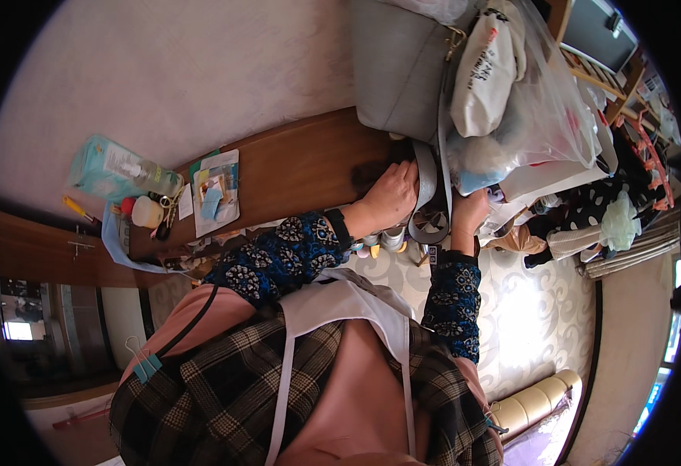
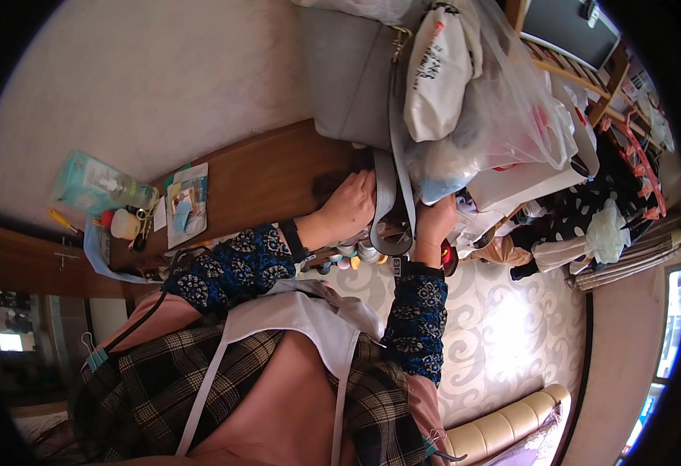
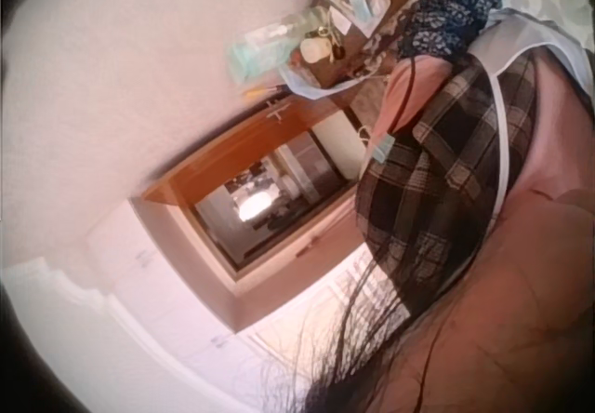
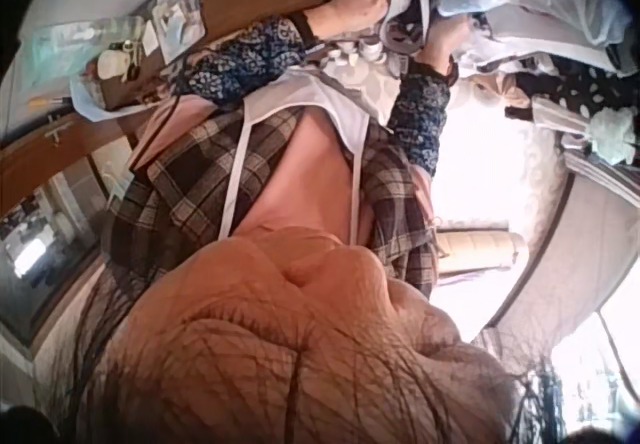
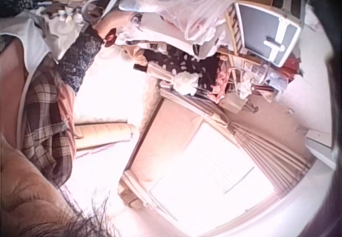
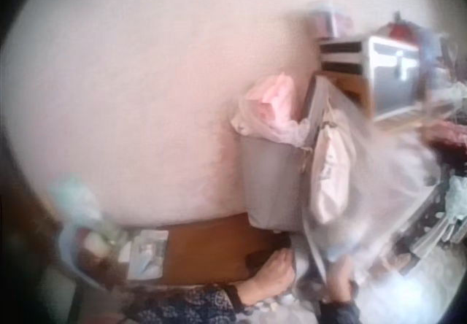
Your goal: The person organizes items on a wooden shelf, moving a face mask, a bottle, and a hair tie, then wipes the shelf surface with a cloth. They place a plastic bag on the shelf and continue to rearrange small items.
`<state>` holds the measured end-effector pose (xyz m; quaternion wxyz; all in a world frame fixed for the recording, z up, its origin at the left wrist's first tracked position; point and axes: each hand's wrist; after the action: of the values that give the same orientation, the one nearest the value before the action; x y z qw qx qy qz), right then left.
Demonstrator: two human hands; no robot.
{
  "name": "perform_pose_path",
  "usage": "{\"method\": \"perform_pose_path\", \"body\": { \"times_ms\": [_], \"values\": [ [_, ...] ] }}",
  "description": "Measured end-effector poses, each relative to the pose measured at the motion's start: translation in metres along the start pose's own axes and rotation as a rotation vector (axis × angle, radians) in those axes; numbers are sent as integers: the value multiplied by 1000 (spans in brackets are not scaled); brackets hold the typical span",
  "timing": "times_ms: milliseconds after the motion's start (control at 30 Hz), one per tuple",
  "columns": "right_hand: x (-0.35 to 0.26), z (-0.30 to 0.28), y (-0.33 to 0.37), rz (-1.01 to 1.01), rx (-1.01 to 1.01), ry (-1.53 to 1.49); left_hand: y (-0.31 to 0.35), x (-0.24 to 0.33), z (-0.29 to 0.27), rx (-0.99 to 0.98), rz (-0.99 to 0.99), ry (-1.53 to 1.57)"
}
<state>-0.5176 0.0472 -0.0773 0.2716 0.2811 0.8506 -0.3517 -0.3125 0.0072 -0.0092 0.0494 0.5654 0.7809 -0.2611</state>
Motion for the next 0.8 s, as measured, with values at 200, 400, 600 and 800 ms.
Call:
{"method": "perform_pose_path", "body": {
  "times_ms": [200, 400, 600, 800],
  "values": [
    [8, 1, -1, 21, 1, -3, 42, -8, -9, -11, -97, 142],
    [10, 0, -1, 7, 7, 4, 122, -36, -33, -46, -257, 348],
    [8, 1, -1, -28, 49, -12, 203, -72, -66, -60, -540, 679],
    [8, 2, 0, -65, 38, 4, 187, -84, -27, 134, -689, 537]
  ]
}}
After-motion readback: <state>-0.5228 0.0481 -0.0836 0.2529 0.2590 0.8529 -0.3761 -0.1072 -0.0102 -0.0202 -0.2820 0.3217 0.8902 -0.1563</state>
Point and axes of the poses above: each hand's wrist, its own y-axis away from the middle knuckle, its own z-axis out of the palm, x = y × z, and after that the axes turned 7 degrees about z, right-handed
